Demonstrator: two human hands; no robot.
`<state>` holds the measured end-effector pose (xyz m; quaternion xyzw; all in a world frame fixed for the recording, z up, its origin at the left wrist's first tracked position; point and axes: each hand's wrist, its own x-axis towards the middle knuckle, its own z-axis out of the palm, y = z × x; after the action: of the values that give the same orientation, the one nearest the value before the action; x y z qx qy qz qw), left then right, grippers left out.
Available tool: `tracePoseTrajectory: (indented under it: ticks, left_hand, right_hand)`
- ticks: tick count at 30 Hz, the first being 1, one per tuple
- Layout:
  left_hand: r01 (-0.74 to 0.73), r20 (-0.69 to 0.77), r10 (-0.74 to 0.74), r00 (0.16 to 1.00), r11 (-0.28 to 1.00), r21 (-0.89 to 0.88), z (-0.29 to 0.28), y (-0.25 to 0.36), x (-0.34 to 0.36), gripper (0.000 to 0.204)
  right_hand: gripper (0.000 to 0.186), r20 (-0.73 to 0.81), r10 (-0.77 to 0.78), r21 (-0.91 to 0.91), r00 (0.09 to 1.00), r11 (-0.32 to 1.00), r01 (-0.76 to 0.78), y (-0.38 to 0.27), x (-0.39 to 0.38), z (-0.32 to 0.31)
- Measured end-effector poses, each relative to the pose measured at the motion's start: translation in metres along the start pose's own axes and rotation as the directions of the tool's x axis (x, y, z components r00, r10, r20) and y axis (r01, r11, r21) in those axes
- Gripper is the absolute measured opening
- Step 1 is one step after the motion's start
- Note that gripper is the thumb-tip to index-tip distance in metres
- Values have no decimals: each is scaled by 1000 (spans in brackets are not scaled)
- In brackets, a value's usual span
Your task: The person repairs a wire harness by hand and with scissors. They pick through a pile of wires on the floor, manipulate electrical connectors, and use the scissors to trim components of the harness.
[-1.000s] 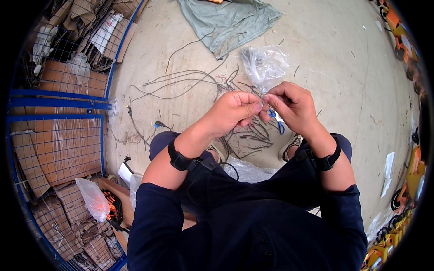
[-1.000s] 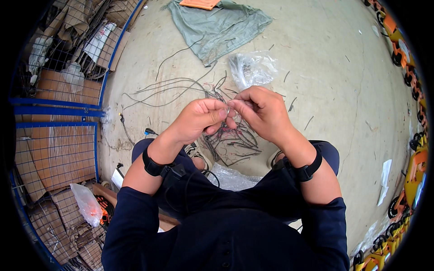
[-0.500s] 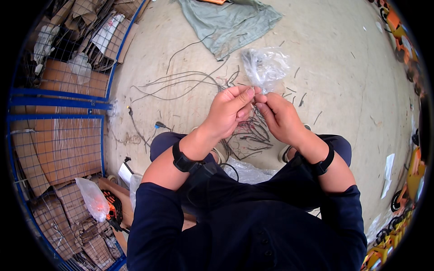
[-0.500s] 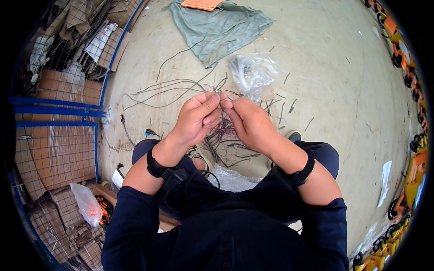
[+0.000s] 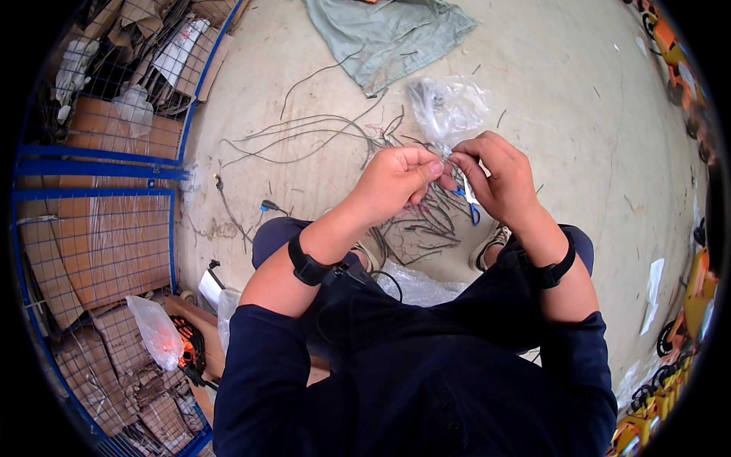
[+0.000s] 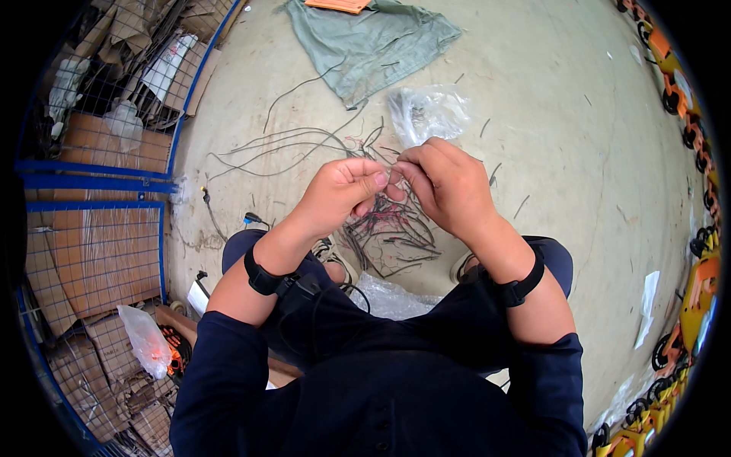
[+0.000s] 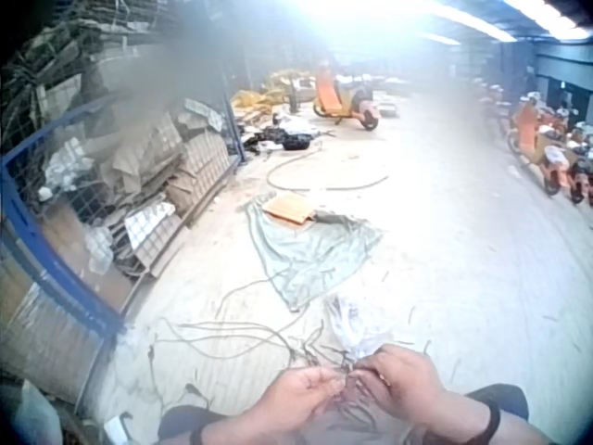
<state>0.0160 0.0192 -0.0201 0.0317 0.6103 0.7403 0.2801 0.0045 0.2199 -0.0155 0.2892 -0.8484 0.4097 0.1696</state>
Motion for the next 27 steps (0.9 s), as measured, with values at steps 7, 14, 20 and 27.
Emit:
tracePoseTrajectory:
  ticks: [7, 14, 20, 27]
  left_hand:
    - [64, 153, -48, 987, 993, -101, -2, 3, -2, 24]
    - [50, 227, 19, 974, 954, -297, -8, -3, -1, 27]
    - [65, 223, -5, 975, 962, -264, -6, 1, -2, 25]
    - [26, 174, 31, 984, 948, -318, -6, 0, -3, 24]
  right_hand:
    - [9, 25, 148, 138, 989, 979, -150, -1, -1, -2]
    - [7, 40, 252, 166, 967, 953, -255, -2, 0, -3]
    - [7, 86, 285, 230, 955, 927, -297, -1, -3, 1]
    - [8, 213, 210, 214, 954, 943, -255, 0, -7, 4]
